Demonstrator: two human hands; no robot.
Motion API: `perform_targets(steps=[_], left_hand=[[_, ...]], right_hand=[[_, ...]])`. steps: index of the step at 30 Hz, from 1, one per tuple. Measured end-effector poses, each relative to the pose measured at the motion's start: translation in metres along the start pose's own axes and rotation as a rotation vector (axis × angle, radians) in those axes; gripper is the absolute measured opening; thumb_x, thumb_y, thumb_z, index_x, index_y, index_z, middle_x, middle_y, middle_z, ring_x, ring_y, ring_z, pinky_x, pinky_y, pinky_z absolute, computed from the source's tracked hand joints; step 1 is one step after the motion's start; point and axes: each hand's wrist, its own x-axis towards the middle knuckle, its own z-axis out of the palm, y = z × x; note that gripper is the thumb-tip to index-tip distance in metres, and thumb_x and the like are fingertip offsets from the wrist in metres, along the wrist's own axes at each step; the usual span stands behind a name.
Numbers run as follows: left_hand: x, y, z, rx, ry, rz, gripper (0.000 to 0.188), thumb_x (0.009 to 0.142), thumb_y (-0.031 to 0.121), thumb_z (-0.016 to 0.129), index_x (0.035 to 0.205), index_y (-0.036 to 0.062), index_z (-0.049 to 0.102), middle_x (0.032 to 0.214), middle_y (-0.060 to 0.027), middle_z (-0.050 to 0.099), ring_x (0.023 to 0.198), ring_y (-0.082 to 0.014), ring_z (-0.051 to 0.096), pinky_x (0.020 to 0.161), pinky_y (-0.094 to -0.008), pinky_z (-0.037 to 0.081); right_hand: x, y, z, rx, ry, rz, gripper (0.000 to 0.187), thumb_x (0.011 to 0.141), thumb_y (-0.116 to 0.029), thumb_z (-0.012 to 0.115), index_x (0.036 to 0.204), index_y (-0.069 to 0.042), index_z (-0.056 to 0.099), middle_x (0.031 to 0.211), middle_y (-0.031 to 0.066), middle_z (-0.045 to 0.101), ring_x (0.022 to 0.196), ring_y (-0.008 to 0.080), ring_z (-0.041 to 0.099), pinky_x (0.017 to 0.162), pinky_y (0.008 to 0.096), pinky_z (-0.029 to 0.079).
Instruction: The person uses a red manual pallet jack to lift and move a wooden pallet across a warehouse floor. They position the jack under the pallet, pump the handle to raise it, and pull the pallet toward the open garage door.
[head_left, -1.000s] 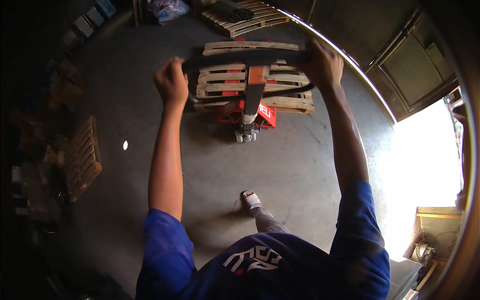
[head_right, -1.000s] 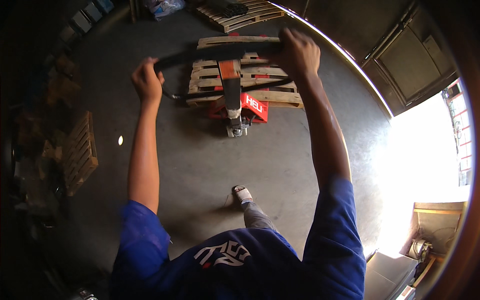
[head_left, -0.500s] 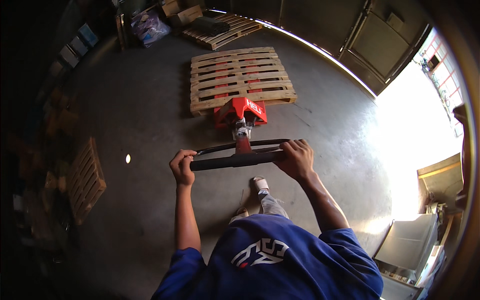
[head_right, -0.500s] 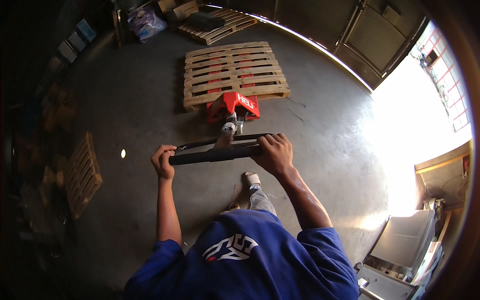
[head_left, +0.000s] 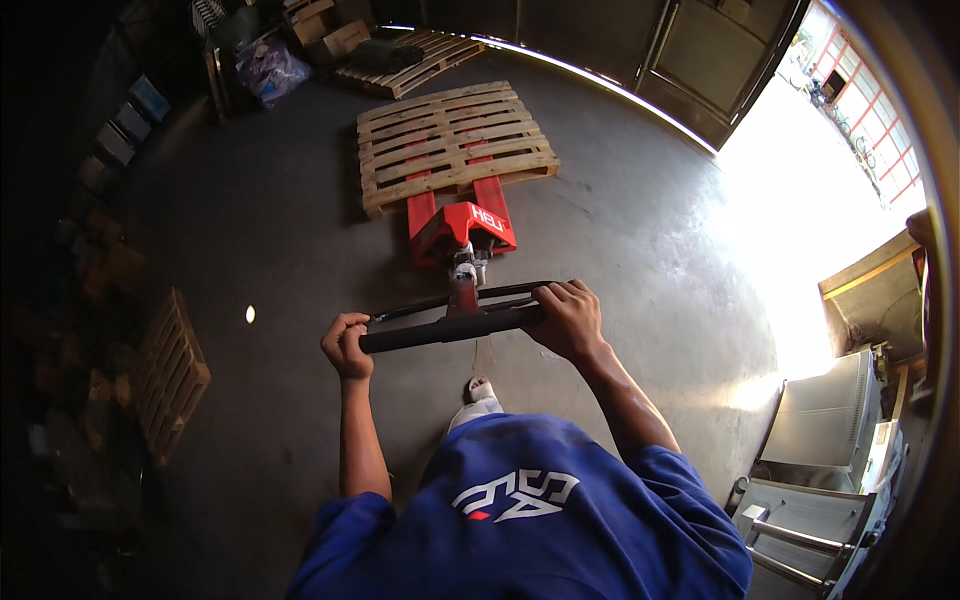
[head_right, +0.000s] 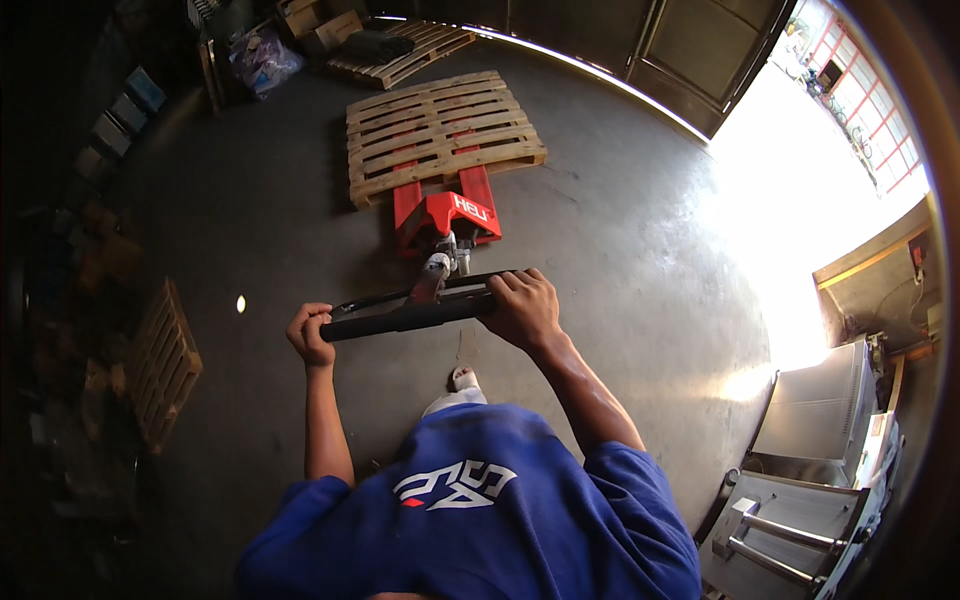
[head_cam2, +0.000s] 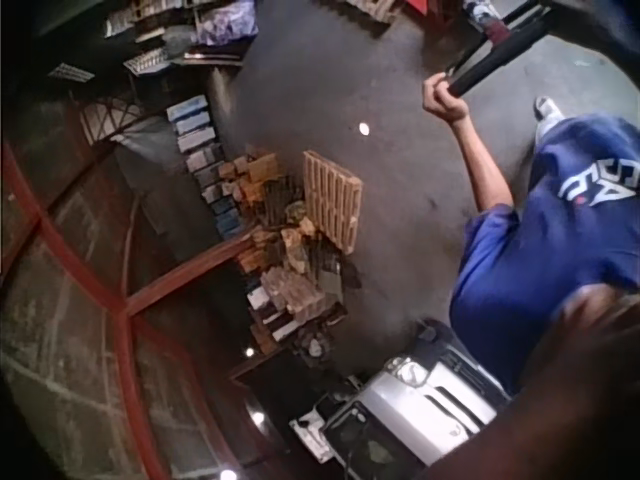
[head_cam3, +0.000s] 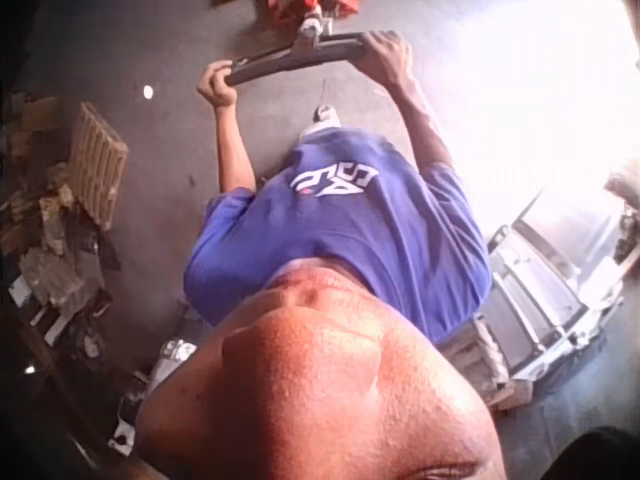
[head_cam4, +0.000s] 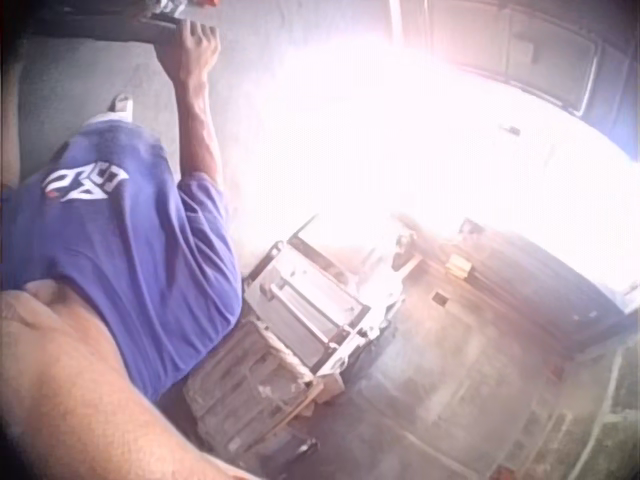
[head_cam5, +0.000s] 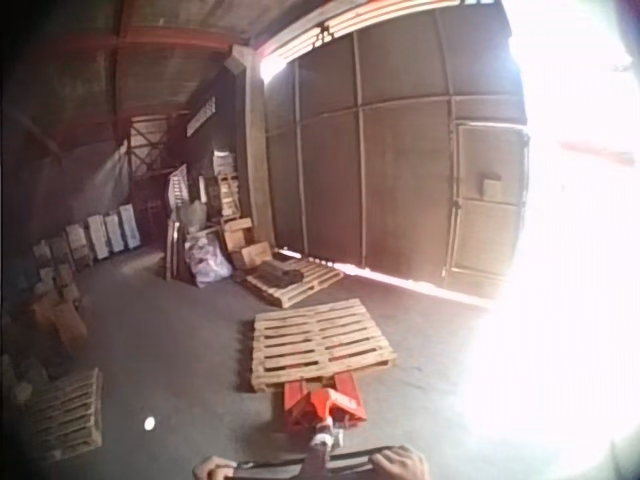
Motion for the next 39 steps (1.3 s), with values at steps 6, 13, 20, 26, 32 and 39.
perform_targets(steps=[6, 13, 20, 26, 32, 39], left_hand=[[-0.085, 0.037, -0.025, 0.027, 0.009, 0.014, 0.025, 0.081, 0.013, 0.049, 0.08, -0.003, 0.068, 0.07, -0.0078, 0.065, 0.064, -0.0141, 0.057, 0.061, -0.0287, 0.045], [-0.199, 0.086, -0.052, 0.059, -0.039, 0.003, 0.027, 0.081, 0.013, 0.048, 0.08, -0.0035, 0.068, 0.069, -0.0079, 0.064, 0.063, -0.0137, 0.057, 0.061, -0.0286, 0.045], [-0.284, 0.147, -0.07, 0.055, -0.056, 0.035, 0.027, 0.081, 0.012, 0.047, 0.082, -0.0041, 0.069, 0.071, -0.0086, 0.066, 0.063, -0.0139, 0.057, 0.061, -0.0285, 0.046], [-0.358, 0.184, -0.107, 0.033, -0.125, 0.074, 0.024, 0.083, 0.009, 0.047, 0.085, -0.0023, 0.069, 0.072, -0.0104, 0.066, 0.063, -0.016, 0.06, 0.059, -0.0305, 0.046], [-0.406, 0.188, -0.142, 0.048, -0.169, 0.1, 0.022, 0.086, 0.007, 0.047, 0.085, -0.0002, 0.068, 0.071, -0.0111, 0.065, 0.059, -0.0187, 0.057, 0.056, -0.0312, 0.043], [-0.401, 0.191, -0.159, 0.067, -0.183, 0.077, 0.023, 0.086, 0.007, 0.047, 0.084, -0.0005, 0.069, 0.076, -0.0139, 0.069, 0.068, -0.0238, 0.066, 0.065, -0.0345, 0.051]], right_hand=[[-0.067, -0.03, -0.048, -0.001, 0.037, -0.026, 0.029, 0.063, -0.026, 0.084, 0.074, -0.012, 0.06, 0.073, 0.0028, 0.066, 0.068, 0.0226, 0.066, 0.067, 0.0348, 0.05], [-0.161, -0.062, -0.104, 0.003, 0.061, -0.067, 0.035, 0.073, -0.037, 0.087, 0.076, -0.012, 0.062, 0.067, 0.0024, 0.062, 0.06, 0.0231, 0.062, 0.062, 0.035, 0.048], [-0.231, -0.1, -0.176, -0.025, 0.057, -0.023, 0.033, 0.073, -0.034, 0.085, 0.073, -0.012, 0.059, 0.068, 0.0035, 0.061, 0.065, 0.0231, 0.063, 0.066, 0.0365, 0.047], [-0.305, -0.152, -0.227, -0.08, 0.094, 0.01, 0.035, 0.074, -0.036, 0.086, 0.077, -0.011, 0.062, 0.068, 0.0042, 0.061, 0.065, 0.0243, 0.063, 0.067, 0.0381, 0.048], [-0.362, -0.204, -0.248, -0.13, 0.091, 0.086, 0.037, 0.07, -0.033, 0.091, 0.082, -0.01, 0.065, 0.072, 0.0049, 0.064, 0.068, 0.0269, 0.063, 0.069, 0.0381, 0.05], [-0.374, -0.225, -0.244, -0.13, 0.112, 0.092, 0.037, 0.07, -0.033, 0.091, 0.082, -0.01, 0.064, 0.072, 0.0047, 0.065, 0.068, 0.0267, 0.064, 0.07, 0.0382, 0.051]])
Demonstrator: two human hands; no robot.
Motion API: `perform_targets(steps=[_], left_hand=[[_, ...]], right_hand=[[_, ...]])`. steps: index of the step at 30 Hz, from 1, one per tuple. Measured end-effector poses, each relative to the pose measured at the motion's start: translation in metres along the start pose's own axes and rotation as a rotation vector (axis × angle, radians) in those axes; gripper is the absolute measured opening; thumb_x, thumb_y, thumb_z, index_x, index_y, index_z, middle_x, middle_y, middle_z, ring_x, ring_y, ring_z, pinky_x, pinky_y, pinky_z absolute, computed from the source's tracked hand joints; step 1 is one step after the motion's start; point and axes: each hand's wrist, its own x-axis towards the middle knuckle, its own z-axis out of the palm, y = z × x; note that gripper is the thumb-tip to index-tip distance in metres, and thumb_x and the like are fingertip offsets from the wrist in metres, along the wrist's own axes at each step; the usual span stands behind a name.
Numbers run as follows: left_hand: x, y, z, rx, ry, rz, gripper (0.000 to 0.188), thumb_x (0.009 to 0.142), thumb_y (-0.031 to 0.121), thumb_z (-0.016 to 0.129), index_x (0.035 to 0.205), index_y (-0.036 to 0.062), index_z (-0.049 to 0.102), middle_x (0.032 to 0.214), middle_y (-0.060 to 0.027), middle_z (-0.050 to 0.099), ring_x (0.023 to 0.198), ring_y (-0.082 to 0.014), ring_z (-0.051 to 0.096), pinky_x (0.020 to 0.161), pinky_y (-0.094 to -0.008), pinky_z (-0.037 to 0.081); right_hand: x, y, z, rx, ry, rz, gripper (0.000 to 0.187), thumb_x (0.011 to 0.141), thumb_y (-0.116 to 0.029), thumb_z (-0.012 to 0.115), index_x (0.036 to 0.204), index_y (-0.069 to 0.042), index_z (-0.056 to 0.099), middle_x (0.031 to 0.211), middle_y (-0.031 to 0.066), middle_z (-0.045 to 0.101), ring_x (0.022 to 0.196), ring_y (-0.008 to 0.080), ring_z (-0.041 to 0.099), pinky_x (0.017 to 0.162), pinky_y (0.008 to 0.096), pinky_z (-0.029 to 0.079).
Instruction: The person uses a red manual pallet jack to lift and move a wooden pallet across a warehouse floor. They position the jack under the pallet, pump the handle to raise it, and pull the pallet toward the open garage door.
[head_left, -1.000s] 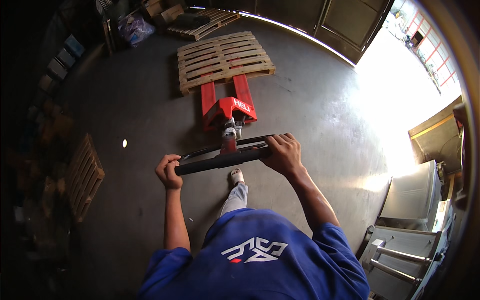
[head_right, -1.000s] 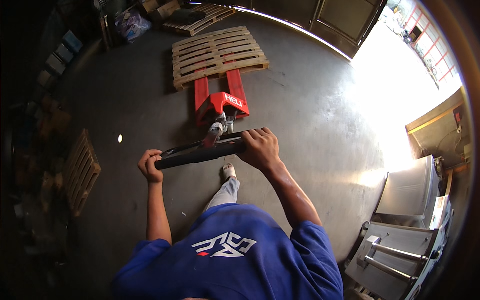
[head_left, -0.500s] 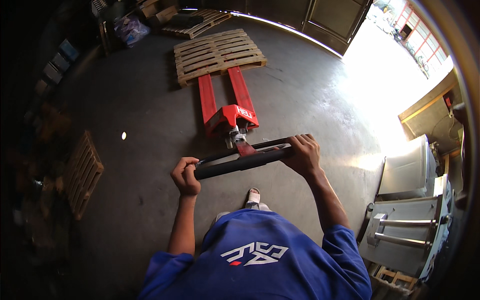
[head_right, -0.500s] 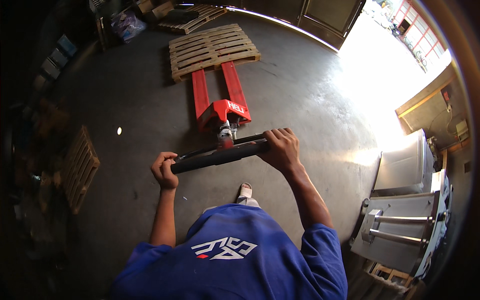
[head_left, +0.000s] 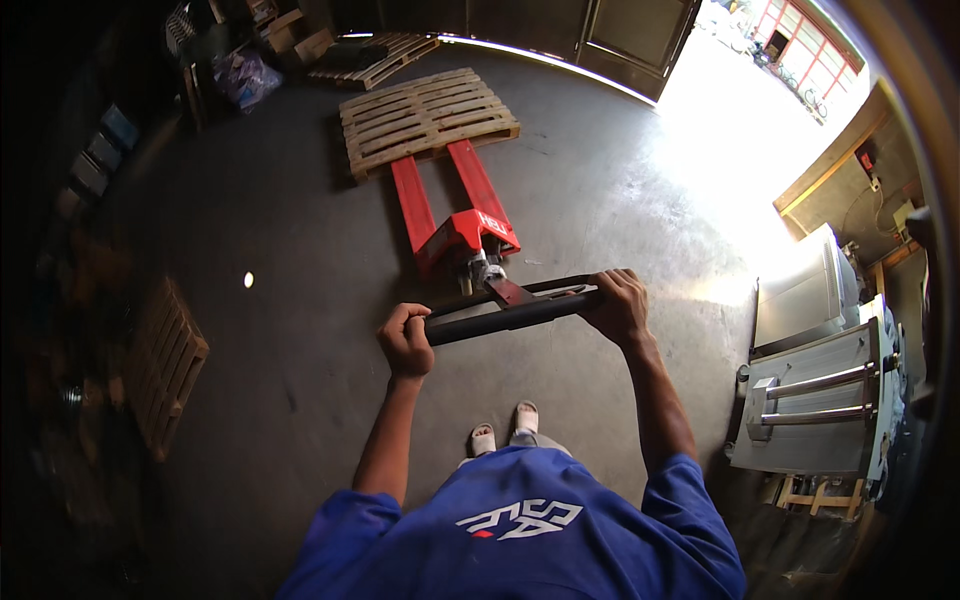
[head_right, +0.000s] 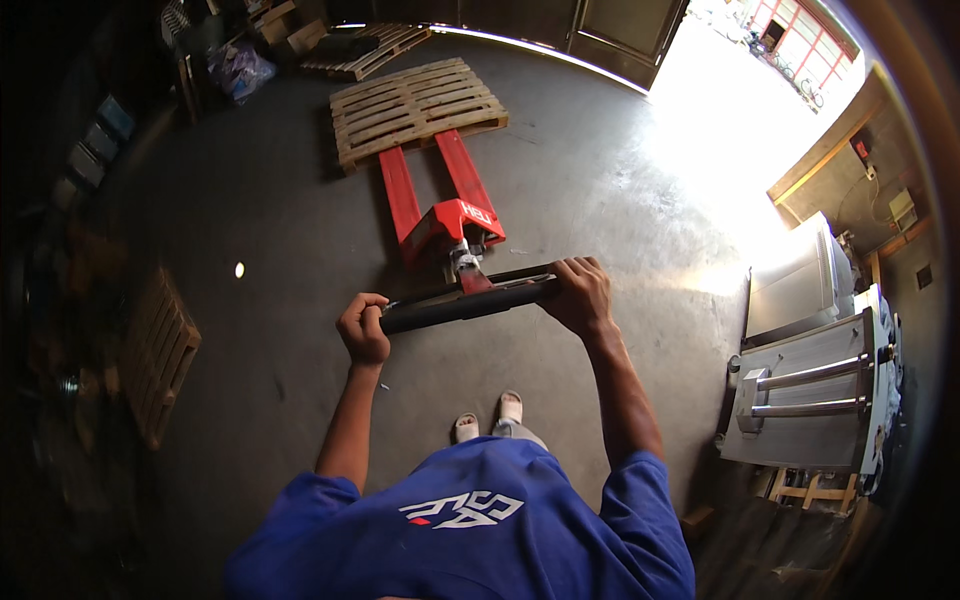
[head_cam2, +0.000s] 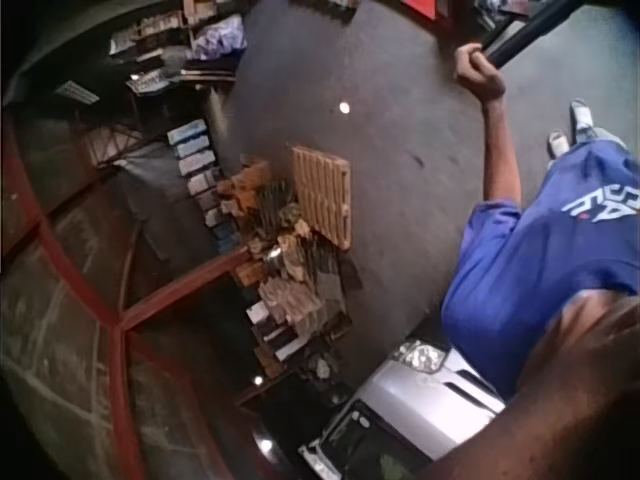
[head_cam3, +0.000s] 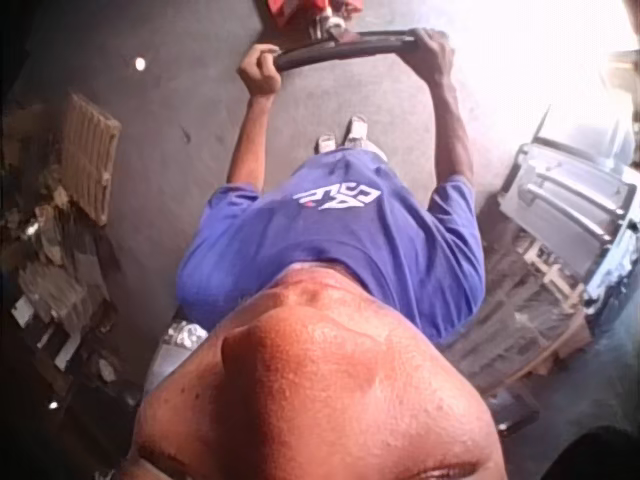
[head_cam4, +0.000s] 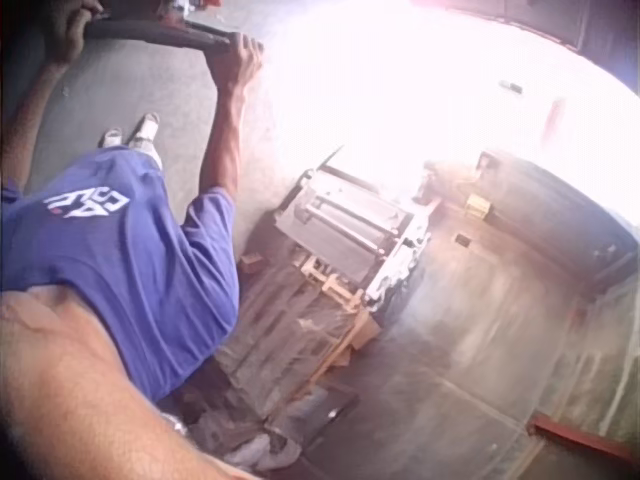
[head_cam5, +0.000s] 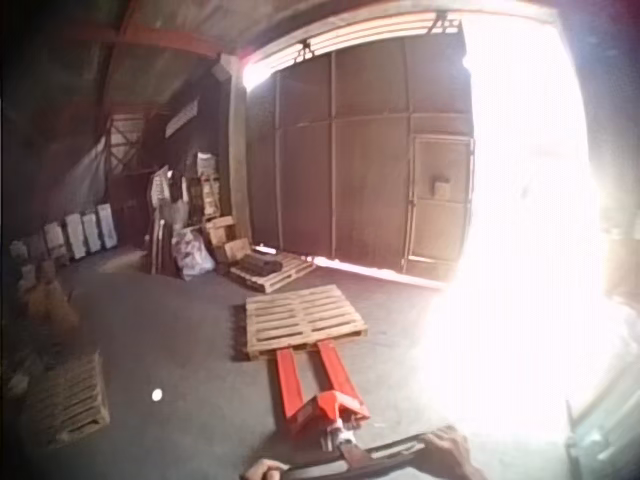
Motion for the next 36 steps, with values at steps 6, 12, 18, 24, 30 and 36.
perform_targets(steps=[6, 12, 18, 24, 30, 36], left_hand=[[0.058, 0.01, 0.018, 0.018, 0.037, 0.042, 0.028, 0.096, 0.018, 0.052, 0.084, -0.0007, 0.068, 0.077, -0.0149, 0.069, 0.071, -0.0228, 0.068, 0.067, -0.0343, 0.05], [0.159, -0.002, 0.046, 0.043, 0.062, -0.038, 0.032, 0.094, 0.022, 0.052, 0.08, 0.0027, 0.073, 0.075, -0.0164, 0.07, 0.075, -0.0285, 0.071, 0.069, -0.0375, 0.051], [0.291, -0.022, 0.071, 0.144, 0.06, -0.14, 0.043, 0.092, 0.037, 0.052, 0.087, 0.0, 0.074, 0.066, -0.0122, 0.065, 0.06, -0.0234, 0.065, 0.062, -0.0365, 0.048], [0.373, -0.03, 0.099, 0.141, 0.179, -0.302, 0.051, 0.088, 0.041, 0.05, 0.086, -0.0019, 0.076, 0.064, -0.0162, 0.068, 0.06, -0.0274, 0.068, 0.066, -0.0389, 0.052], [0.375, -0.045, 0.092, 0.145, 0.256, -0.262, 0.042, 0.086, 0.031, 0.048, 0.075, -0.0012, 0.074, 0.058, -0.0099, 0.063, 0.05, -0.0233, 0.061, 0.055, -0.0365, 0.049], [0.373, -0.035, 0.1, 0.106, 0.334, -0.218, 0.04, 0.087, 0.028, 0.048, 0.068, 0.0002, 0.07, 0.057, -0.0108, 0.06, 0.048, -0.0239, 0.058, 0.051, -0.0373, 0.046]], right_hand=[[0.044, 0.022, 0.003, -0.033, 0.085, -0.002, 0.042, 0.07, -0.034, 0.092, 0.095, -0.009, 0.07, 0.071, 0.0078, 0.063, 0.071, 0.0286, 0.064, 0.073, 0.04, 0.052], [0.187, 0.056, -0.004, -0.119, -0.794, 0.028, 0.045, 0.074, -0.049, 0.089, 0.089, -0.009, 0.076, 0.076, 0.009, 0.072, 0.069, 0.0228, 0.069, 0.066, 0.0389, 0.054], [0.309, 0.091, 0.058, -0.007, -0.833, 0.063, 0.051, 0.072, -0.056, 0.086, 0.084, -0.007, 0.077, 0.069, 0.0078, 0.069, 0.06, 0.0209, 0.066, 0.058, 0.0366, 0.053], [0.401, 0.142, 0.103, 0.13, -1.098, 0.136, 0.06, 0.075, -0.05, 0.086, 0.118, -0.01, 0.074, 0.104, 0.0077, 0.077, 0.095, 0.023, 0.073, 0.083, 0.0411, 0.057], [0.43, 0.172, 0.165, 0.519, -1.555, 0.027, 0.048, 0.081, -0.04, 0.083, 0.115, -0.008, 0.074, 0.105, 0.0097, 0.075, 0.089, 0.0233, 0.073, 0.083, 0.0437, 0.059], [0.418, 0.153, 0.128, 0.294, -1.306, -0.089, 0.023, 0.084, -0.025, 0.078, 0.086, -0.003, 0.073, 0.069, 0.006, 0.066, 0.065, 0.0153, 0.061, 0.057, 0.0366, 0.047]])
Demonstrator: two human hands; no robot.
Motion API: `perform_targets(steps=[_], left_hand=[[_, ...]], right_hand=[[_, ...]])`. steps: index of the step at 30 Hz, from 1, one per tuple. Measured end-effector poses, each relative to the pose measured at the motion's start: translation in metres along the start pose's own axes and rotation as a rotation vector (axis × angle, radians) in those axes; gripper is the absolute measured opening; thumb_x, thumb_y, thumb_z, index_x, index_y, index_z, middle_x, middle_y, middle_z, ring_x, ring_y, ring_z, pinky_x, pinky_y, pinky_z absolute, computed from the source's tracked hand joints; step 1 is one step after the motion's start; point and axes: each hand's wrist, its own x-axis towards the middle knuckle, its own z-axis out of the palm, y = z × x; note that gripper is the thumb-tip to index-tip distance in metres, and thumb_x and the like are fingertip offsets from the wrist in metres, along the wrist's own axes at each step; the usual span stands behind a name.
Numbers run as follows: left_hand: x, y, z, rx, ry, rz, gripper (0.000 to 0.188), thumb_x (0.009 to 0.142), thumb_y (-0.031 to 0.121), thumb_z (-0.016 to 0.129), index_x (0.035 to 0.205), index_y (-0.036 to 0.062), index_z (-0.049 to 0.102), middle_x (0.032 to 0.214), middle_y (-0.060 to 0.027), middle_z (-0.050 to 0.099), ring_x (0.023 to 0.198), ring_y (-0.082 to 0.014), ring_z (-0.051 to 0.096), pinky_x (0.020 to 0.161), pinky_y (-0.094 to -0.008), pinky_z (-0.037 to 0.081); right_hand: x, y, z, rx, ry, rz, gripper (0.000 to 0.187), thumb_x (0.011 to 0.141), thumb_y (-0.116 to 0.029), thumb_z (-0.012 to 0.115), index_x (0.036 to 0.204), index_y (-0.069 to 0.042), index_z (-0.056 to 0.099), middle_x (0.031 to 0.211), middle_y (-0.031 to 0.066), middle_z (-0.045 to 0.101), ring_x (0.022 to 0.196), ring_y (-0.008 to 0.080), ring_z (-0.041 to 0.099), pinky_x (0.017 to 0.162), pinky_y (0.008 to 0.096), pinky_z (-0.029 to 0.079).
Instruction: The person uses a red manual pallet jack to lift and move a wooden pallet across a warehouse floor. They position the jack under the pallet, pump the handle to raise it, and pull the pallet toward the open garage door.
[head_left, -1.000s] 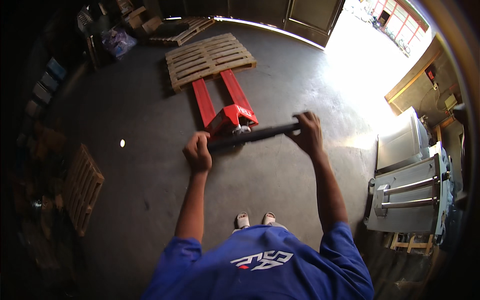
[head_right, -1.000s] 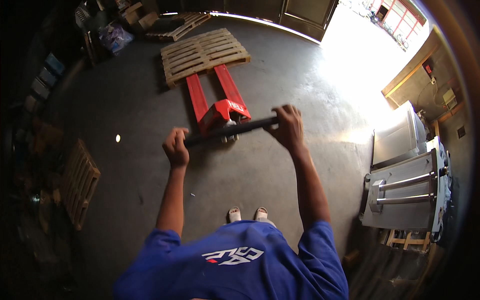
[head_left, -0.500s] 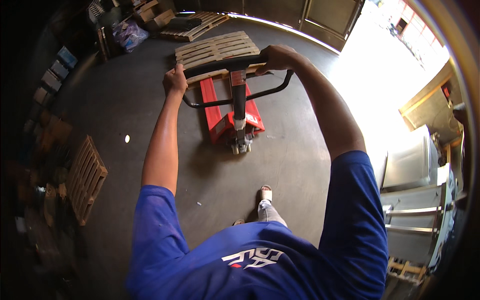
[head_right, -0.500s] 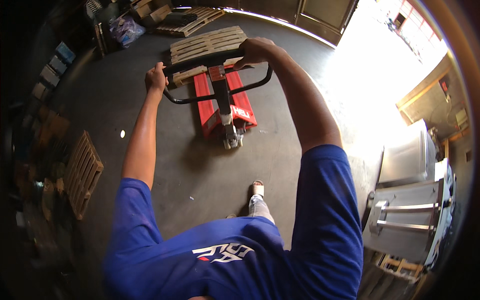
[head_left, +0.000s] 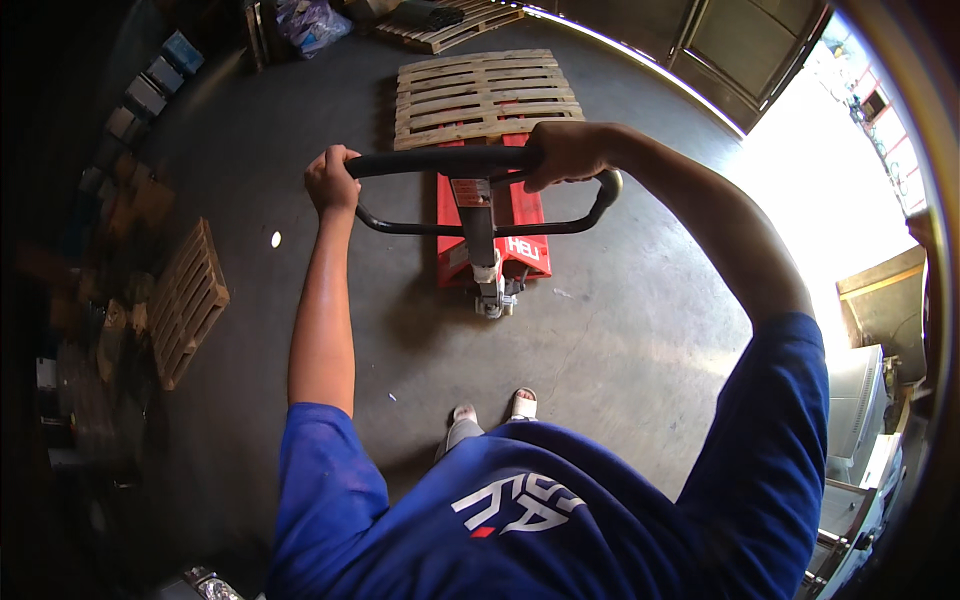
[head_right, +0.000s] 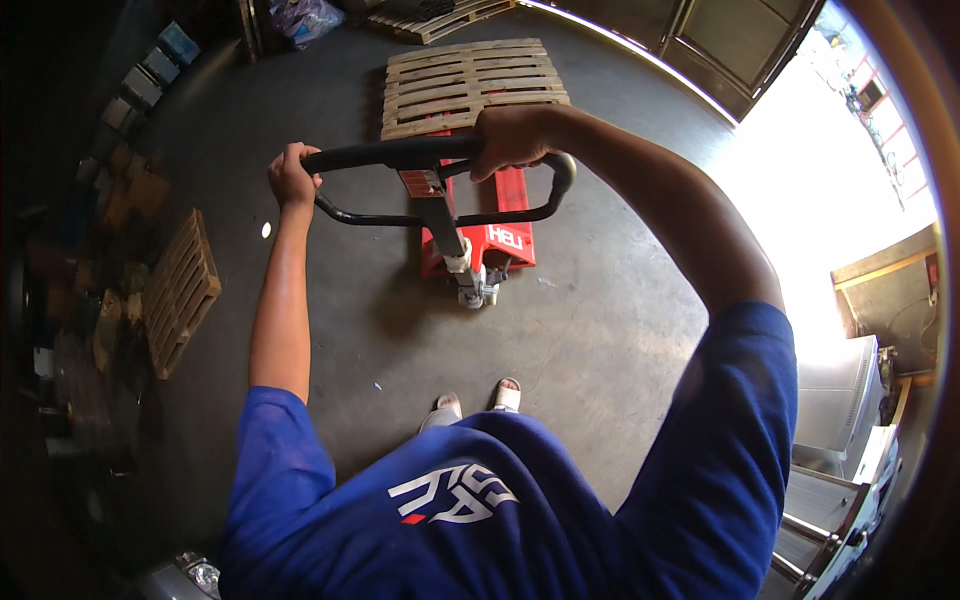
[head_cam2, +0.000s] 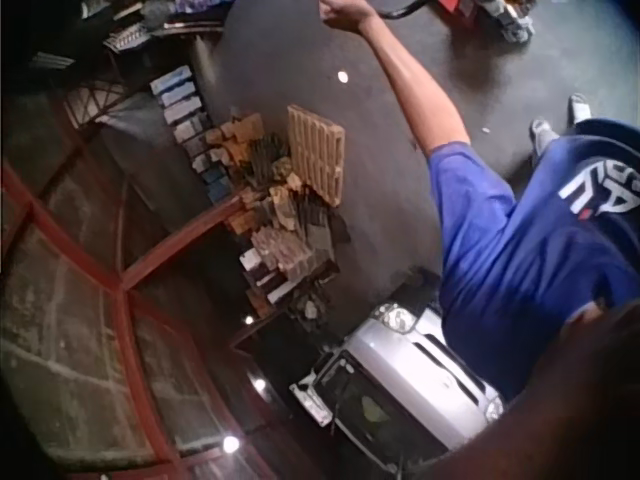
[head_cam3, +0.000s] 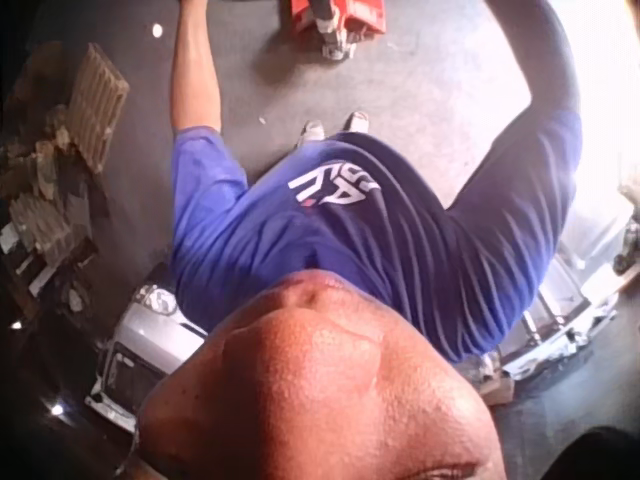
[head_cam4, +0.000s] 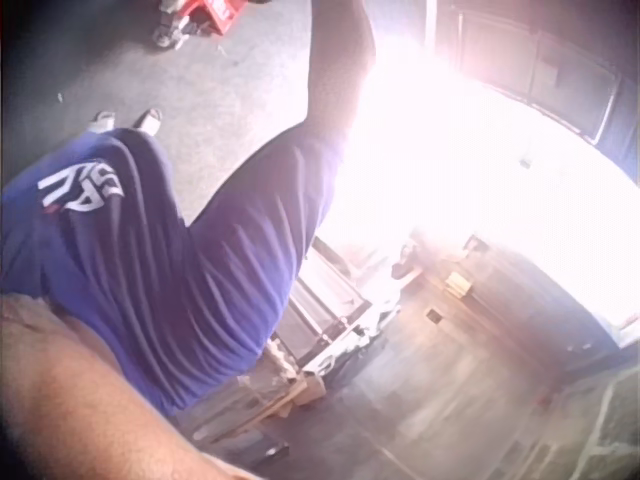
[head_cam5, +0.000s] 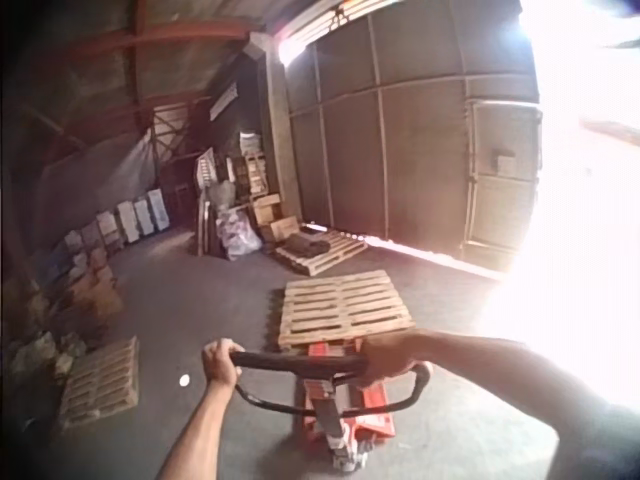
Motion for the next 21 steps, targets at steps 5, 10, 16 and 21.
perform_targets(steps=[5, 10, 16, 21], left_hand=[[-0.004, -0.007, 0.007, 0.085, 0.065, 0.102, 0.039, 0.088, 0.027, 0.048, 0.07, 0.0002, 0.07, 0.063, -0.0154, 0.064, 0.058, -0.0305, 0.063, 0.056, -0.042, 0.047], [-0.004, -0.014, 0.006, 0.185, 0.082, 0.231, 0.041, 0.09, 0.027, 0.046, 0.07, 0.0002, 0.07, 0.069, -0.0181, 0.067, 0.066, -0.0349, 0.064, 0.065, -0.0439, 0.049], [0.004, -0.015, 0.005, 0.099, 0.057, 0.151, 0.041, 0.091, 0.027, 0.047, 0.071, -0.0006, 0.069, 0.071, -0.0194, 0.067, 0.07, -0.0362, 0.066, 0.068, -0.0436, 0.049], [-0.015, -0.005, 0.001, 0.101, -0.008, 0.122, 0.043, 0.093, 0.031, 0.049, 0.074, -0.001, 0.07, 0.071, -0.0201, 0.067, 0.071, -0.0355, 0.067, 0.069, -0.0424, 0.049]], right_hand=[[-0.013, -0.002, -0.001, -0.141, 0.179, -0.155, 0.026, 0.083, -0.023, 0.079, 0.092, 0.0, 0.072, 0.069, 0.0108, 0.066, 0.066, 0.0211, 0.063, 0.066, 0.0402, 0.05], [-0.015, -0.006, -0.001, -0.14, 0.17, -0.105, 0.023, 0.084, -0.02, 0.077, 0.095, -0.001, 0.073, 0.074, 0.0125, 0.069, 0.07, 0.0231, 0.065, 0.068, 0.0409, 0.051], [-0.017, -0.013, 0.01, -0.098, 0.231, -0.092, 0.022, 0.086, -0.02, 0.076, 0.097, -0.001, 0.074, 0.077, 0.0128, 0.072, 0.07, 0.0229, 0.066, 0.07, 0.0401, 0.053], [-0.011, 0.0, 0.005, -0.107, 0.254, -0.103, 0.023, 0.081, -0.023, 0.082, 0.092, -0.004, 0.075, 0.075, 0.0116, 0.071, 0.067, 0.021, 0.065, 0.068, 0.0391, 0.054]])
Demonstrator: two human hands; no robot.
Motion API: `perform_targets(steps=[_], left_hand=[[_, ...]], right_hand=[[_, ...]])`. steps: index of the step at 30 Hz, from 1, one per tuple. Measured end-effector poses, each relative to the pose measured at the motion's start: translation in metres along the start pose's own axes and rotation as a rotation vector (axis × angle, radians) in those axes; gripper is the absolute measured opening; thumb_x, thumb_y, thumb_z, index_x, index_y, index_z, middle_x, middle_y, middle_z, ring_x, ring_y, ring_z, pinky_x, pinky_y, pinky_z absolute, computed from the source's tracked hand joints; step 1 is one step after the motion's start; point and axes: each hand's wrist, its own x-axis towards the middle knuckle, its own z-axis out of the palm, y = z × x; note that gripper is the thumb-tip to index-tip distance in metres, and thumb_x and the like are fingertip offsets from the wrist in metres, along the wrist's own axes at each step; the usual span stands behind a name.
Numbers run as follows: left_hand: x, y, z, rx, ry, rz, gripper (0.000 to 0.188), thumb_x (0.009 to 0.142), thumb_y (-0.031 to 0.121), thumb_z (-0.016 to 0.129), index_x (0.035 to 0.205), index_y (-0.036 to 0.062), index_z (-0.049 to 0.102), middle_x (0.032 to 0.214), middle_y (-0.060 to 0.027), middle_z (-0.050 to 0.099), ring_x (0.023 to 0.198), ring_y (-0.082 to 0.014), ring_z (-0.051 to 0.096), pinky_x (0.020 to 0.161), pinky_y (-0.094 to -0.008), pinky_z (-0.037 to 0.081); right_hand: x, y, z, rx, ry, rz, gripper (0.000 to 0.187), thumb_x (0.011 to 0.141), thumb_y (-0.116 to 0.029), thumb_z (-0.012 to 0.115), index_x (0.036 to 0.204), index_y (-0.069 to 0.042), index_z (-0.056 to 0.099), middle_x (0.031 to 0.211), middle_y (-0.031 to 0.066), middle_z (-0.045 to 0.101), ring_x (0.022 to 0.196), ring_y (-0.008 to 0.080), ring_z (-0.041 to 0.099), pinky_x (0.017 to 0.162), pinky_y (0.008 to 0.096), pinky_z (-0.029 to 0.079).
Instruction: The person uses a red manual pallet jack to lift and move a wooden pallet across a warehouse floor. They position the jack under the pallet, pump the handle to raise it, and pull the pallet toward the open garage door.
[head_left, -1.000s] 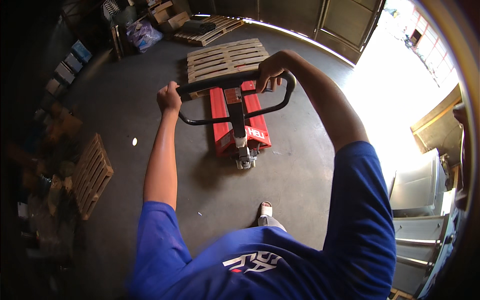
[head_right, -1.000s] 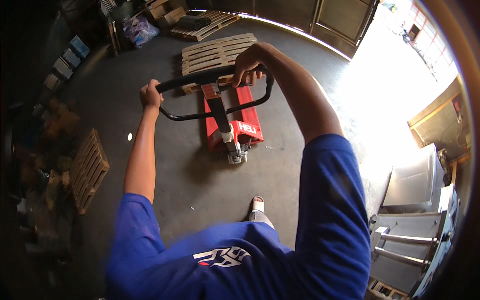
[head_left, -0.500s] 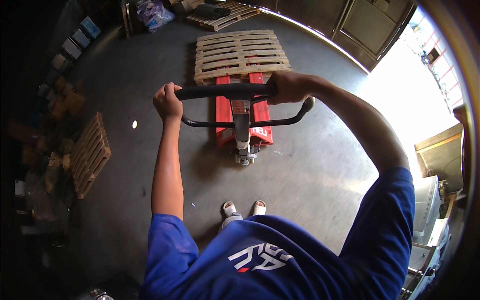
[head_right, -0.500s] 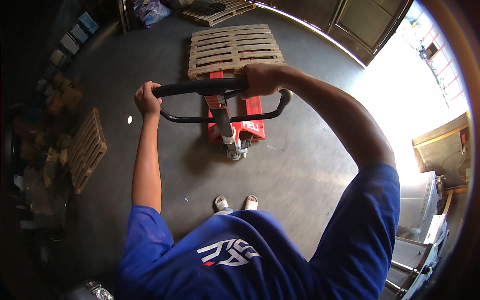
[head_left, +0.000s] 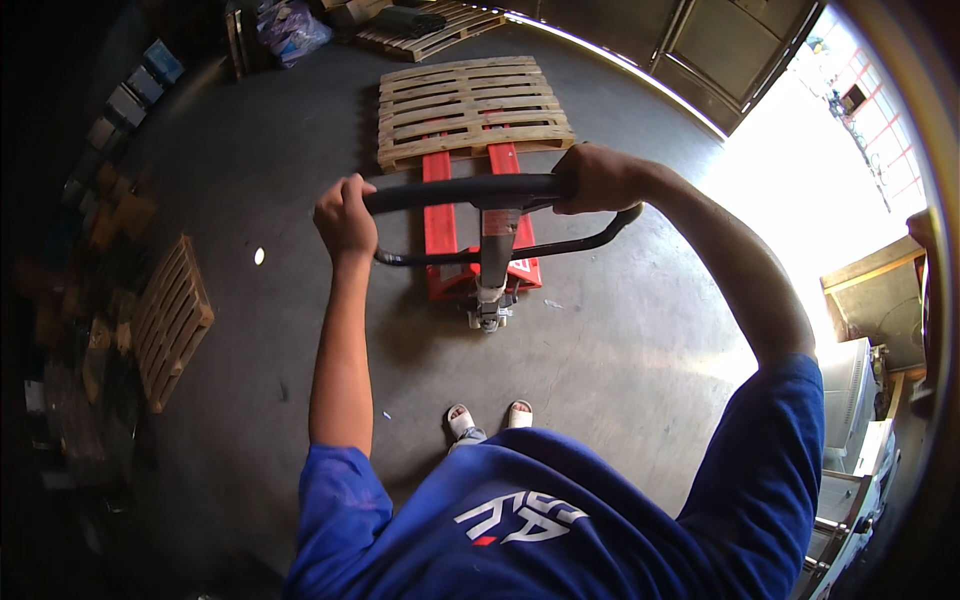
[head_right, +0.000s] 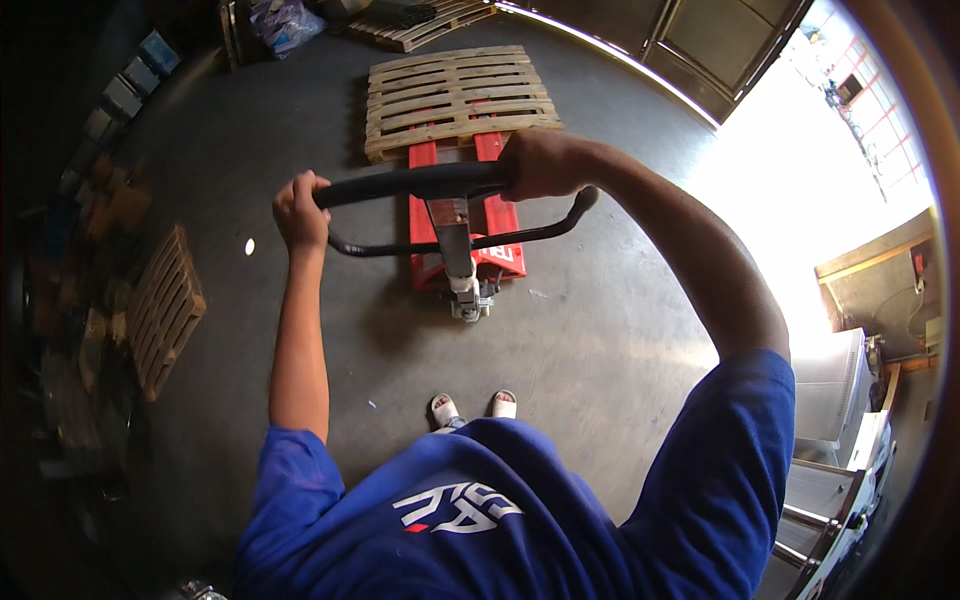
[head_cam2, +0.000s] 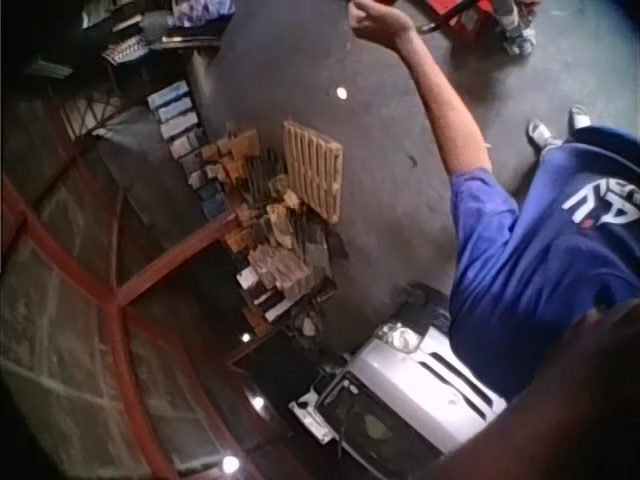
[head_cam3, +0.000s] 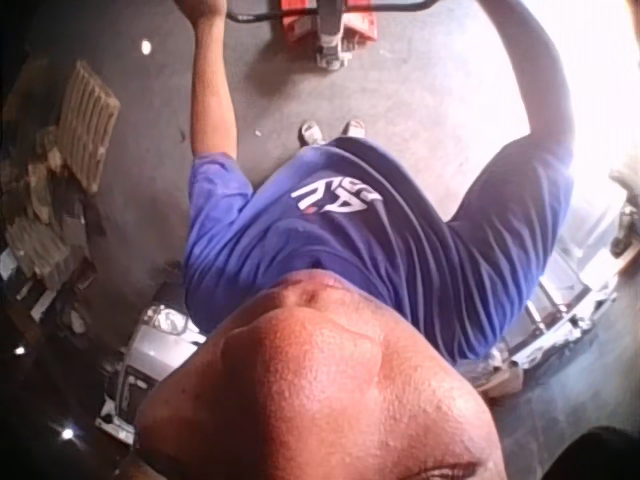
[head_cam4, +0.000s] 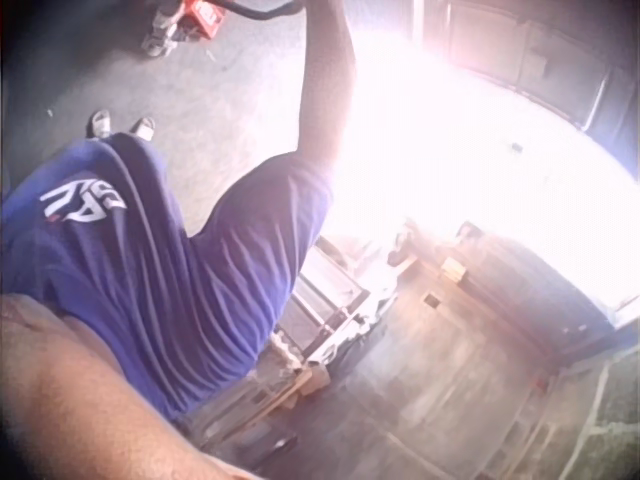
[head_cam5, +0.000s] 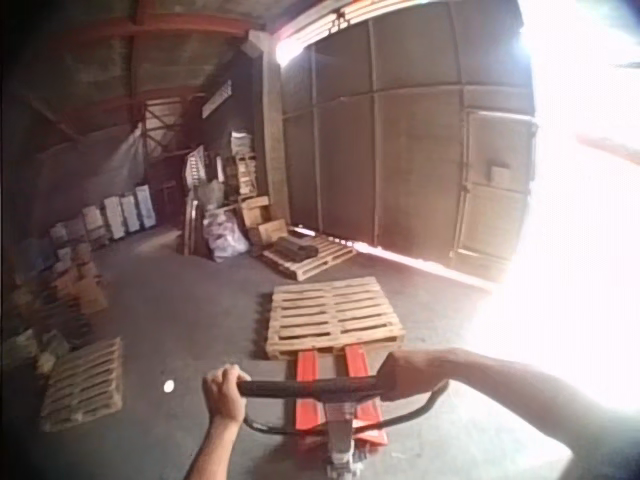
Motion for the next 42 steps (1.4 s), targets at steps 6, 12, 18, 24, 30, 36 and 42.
perform_targets(steps=[6, 12, 18, 24, 30, 36, 42], left_hand=[[-0.117, 0.091, 0.026, -0.087, -0.091, 0.032, 0.046, 0.105, 0.03, 0.054, 0.07, -0.0009, 0.054, 0.056, -0.0053, 0.04, 0.057, -0.0107, 0.044, 0.051, -0.0358, 0.035], [-0.191, 0.146, 0.099, -0.104, -0.204, 0.053, 0.038, 0.105, 0.03, 0.056, 0.081, 0.0013, 0.061, 0.059, -0.0105, 0.058, 0.051, -0.026, 0.06, 0.051, -0.0374, 0.045], [-0.252, 0.192, 0.141, -0.07, -0.22, 0.078, 0.035, 0.101, 0.027, 0.062, 0.078, 0.0035, 0.055, 0.06, -0.0123, 0.055, 0.05, -0.029, 0.059, 0.048, -0.0403, 0.045], [-0.352, 0.219, 0.17, -0.041, -0.387, 0.211, 0.033, 0.098, 0.029, 0.065, 0.078, 0.0056, 0.055, 0.064, -0.0128, 0.058, 0.053, -0.033, 0.063, 0.051, -0.041, 0.05], [-0.424, 0.206, 0.122, 0.046, -0.377, 0.085, 0.044, 0.095, 0.041, 0.069, 0.069, 0.0075, 0.058, 0.062, -0.0129, 0.06, 0.057, -0.0359, 0.064, 0.054, -0.0449, 0.049], [-0.433, 0.182, 0.039, 0.176, -0.255, -0.009, 0.041, 0.096, 0.026, 0.067, 0.064, 0.003, 0.055, 0.061, -0.0137, 0.055, 0.057, -0.0345, 0.058, 0.054, -0.0431, 0.042], [-0.483, 0.157, 0.013, 0.176, -0.206, 0.112, 0.038, 0.095, 0.019, 0.064, 0.063, 0.0033, 0.051, 0.06, -0.0129, 0.054, 0.055, -0.0362, 0.055, 0.056, -0.0439, 0.042]], right_hand=[[0.007, 0.092, -0.027, 0.025, 0.152, 0.041, 0.045, 0.066, -0.03, 0.094, 0.101, -0.01, 0.076, 0.085, 0.0061, 0.072, 0.079, 0.0198, 0.07, 0.077, 0.0368, 0.058], [0.036, 0.166, -0.05, -0.073, 0.376, -0.288, 0.084, 0.059, -0.016, 0.098, 0.134, -0.017, 0.061, 0.122, 0.0082, 0.064, 0.12, 0.0254, 0.06, 0.104, 0.0394, 0.051], [-0.019, 0.215, -0.042, -0.029, 0.342, -0.283, 0.082, 0.06, -0.003, 0.092, 0.134, -0.018, 0.062, 0.125, 0.0091, 0.061, 0.12, 0.0271, 0.059, 0.109, 0.0398, 0.049], [-0.157, 0.259, 0.001, 0.031, 0.305, -0.225, 0.074, 0.063, -0.005, 0.09, 0.131, -0.017, 0.065, 0.116, 0.0094, 0.059, 0.11, 0.0268, 0.062, 0.098, 0.0396, 0.054], [-0.259, 0.218, 0.092, 0.019, 0.528, -0.049, 0.038, 0.061, -0.009, 0.088, 0.095, -0.011, 0.071, 0.091, 0.0042, 0.059, 0.092, 0.0246, 0.054, 0.083, 0.0389, 0.048], [-0.306, 0.131, 0.158, 0.036, 0.675, 0.035, 0.026, 0.063, -0.013, 0.086, 0.077, -0.007, 0.064, 0.084, 0.0061, 0.061, 0.091, 0.0285, 0.055, 0.091, 0.0408, 0.045], [-0.353, 0.1, 0.211, -0.031, 0.69, 0.061, 0.024, 0.064, -0.011, 0.085, 0.078, -0.007, 0.065, 0.083, 0.0059, 0.061, 0.093, 0.0291, 0.056, 0.094, 0.0408, 0.044]])
